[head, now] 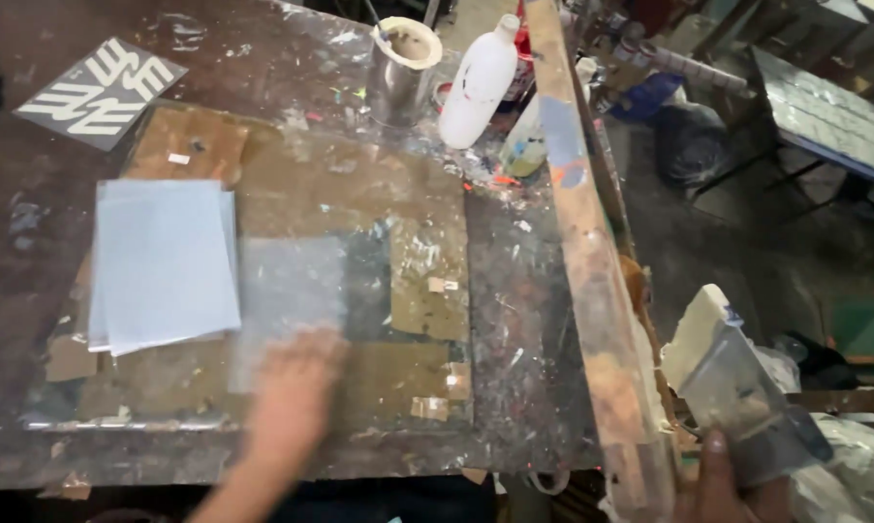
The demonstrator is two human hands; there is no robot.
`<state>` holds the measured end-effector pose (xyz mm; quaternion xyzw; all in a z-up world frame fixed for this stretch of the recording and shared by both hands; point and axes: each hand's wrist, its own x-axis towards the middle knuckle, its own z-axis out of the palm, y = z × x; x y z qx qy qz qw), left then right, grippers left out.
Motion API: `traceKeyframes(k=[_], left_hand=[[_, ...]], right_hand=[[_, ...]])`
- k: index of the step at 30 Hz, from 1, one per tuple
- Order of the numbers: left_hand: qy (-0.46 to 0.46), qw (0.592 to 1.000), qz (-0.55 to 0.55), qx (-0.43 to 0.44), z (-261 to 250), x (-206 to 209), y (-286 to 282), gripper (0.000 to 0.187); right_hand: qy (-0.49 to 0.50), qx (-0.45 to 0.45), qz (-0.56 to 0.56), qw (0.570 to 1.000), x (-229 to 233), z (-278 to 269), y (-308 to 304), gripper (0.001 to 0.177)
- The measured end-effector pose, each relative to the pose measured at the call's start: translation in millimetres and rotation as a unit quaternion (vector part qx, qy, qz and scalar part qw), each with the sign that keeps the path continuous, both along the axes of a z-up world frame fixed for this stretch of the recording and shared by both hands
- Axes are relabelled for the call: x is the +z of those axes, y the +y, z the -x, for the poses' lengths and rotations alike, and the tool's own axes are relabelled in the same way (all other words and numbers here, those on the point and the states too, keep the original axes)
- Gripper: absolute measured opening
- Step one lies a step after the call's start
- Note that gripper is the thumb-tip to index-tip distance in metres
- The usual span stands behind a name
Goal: The person performs screen printing by placing a sheet of paper under a screen, applying white ink with a squeegee, and peeling the printed paper off. This process is repeated multiple times on a cluttered workbench.
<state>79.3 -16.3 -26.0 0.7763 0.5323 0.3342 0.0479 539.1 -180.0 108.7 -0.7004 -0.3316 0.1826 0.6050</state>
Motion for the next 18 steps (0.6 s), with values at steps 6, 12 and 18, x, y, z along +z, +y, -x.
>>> traceKeyframes(k=[6,12,18], left_hand=[[0.15,0.958,0.168,-0.174,-111,25,31,0.091],[0.221,0.943,0.152,-0.195,-131,34,32,0.098],[0.136,0.941,0.133,-0.28,-107,37,-35,0.102]], right_hand=[[-0.147,-0.001,0.079,0.986,-21,-47,-20,0.056],[-0.175,-0.024,0.149,0.973,-13,-44,-24,0.038],[-0.176,0.016,0.135,0.975,1,-19,-15,0.036]])
